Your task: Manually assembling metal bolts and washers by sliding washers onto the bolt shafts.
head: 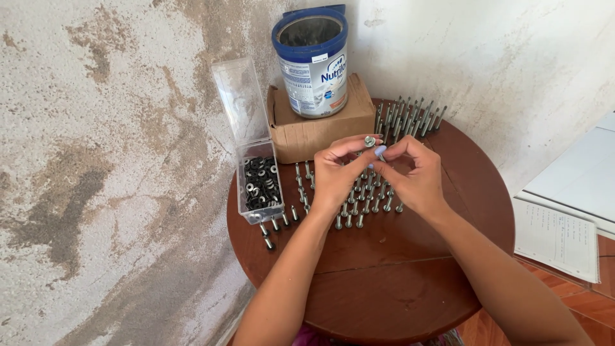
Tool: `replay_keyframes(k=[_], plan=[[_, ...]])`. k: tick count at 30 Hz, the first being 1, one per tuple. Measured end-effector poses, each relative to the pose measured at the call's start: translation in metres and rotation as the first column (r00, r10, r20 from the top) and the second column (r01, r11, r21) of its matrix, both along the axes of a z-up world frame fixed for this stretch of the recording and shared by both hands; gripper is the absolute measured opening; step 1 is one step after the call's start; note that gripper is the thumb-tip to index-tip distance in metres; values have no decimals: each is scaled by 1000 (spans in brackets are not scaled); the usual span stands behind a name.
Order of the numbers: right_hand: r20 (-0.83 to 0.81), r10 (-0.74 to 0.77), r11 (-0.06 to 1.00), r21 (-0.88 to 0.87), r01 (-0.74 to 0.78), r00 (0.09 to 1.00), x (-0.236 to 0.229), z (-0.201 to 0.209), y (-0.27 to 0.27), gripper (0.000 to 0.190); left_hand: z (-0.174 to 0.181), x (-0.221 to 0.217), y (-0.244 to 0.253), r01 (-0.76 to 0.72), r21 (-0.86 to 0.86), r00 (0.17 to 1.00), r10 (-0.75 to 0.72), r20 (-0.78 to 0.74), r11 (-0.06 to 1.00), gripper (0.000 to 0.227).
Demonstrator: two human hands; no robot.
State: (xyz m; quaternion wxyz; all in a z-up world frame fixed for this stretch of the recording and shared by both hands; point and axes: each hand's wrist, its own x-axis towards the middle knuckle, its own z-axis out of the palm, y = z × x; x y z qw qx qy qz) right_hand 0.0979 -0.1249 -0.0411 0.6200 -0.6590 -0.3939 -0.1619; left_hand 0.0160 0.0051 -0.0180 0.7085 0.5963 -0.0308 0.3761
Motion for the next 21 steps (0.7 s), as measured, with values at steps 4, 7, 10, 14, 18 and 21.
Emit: replay_keyframes(k=[4, 7, 10, 14, 18, 21], plan=[[-19, 21, 1000, 20, -21, 1000, -16, 14, 5, 25, 4, -3, 0, 48, -66, 999, -48, 9, 997, 15], [-8, 38, 999, -13, -38, 999, -19, 17, 7, 20, 8, -7, 2, 108, -136, 994, -111, -13, 985, 15], [-61, 92, 996, 2, -92, 994, -17, 14, 6, 9, 9, -8, 5, 143, -184, 989, -149, -18, 972, 18], [-84, 110, 994, 20, -109, 990, -20, 15, 6, 7, 6, -5, 9, 173, -236, 983, -183, -19, 956, 22], [4, 90, 994, 55, -90, 996, -19, 14, 6, 6, 1, -1, 11, 194, -264, 978, -206, -19, 945, 24], [43, 64, 993, 92, -68, 997, -18, 16, 4, 7, 2, -2, 11, 179, -233, 981, -191, -30, 956, 26]])
